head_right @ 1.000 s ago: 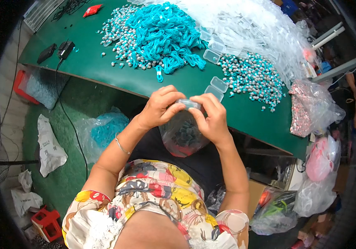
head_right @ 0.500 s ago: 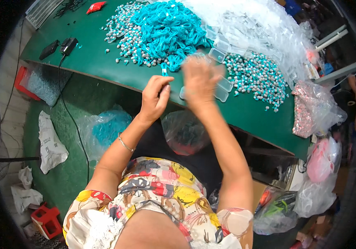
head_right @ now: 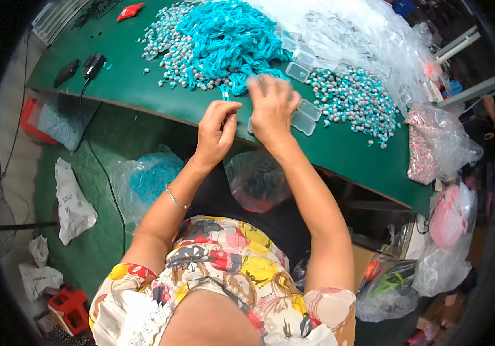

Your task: The person assembles small keychains by placing turquoise plastic beads and attached cords into clear plastic cases. They repeatedly pick up a case, insert a bead and cord, close the case, and place it on the table, continuing this process throughout the clip.

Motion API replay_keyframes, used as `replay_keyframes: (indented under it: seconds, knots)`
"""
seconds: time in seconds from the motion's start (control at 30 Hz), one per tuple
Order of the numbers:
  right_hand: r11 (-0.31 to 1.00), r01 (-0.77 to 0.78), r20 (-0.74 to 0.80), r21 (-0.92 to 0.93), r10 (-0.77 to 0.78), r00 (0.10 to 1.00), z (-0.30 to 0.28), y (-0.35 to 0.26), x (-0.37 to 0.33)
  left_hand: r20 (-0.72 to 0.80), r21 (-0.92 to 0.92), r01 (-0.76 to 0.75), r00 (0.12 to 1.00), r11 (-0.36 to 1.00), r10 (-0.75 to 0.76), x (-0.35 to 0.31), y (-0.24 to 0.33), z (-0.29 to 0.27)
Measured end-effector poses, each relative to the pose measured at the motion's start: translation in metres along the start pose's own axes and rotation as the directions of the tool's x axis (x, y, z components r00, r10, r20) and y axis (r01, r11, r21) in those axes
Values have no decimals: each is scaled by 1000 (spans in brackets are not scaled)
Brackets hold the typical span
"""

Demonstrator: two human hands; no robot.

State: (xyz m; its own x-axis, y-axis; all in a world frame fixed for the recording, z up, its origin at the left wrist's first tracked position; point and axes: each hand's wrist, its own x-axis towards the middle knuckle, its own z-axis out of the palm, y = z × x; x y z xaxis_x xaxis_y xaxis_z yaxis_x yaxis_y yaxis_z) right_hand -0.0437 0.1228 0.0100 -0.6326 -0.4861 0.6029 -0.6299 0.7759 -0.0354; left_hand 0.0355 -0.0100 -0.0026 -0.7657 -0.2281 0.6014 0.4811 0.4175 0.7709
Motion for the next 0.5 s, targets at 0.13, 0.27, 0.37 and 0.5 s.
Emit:
replay_keyframes:
  seconds: [0.13,0.27,0.37,0.5]
  knots:
    - [992,-68,-40,109,73,997,9,8,2,211,241,-189,968,952,138,6,1,2]
    - [932,-112,-86,346,151,985,-9,28,-1,367,315,-267,919,911,143,5,1,3]
    - [975,-132,-42,181,142,989,-39,60,-15,384,237,-275,908,932,170,0,6,-1]
    - [993,-94,46,74,91,995,-51,74,-53,476,43,-273,851,961,221,-45,15,5]
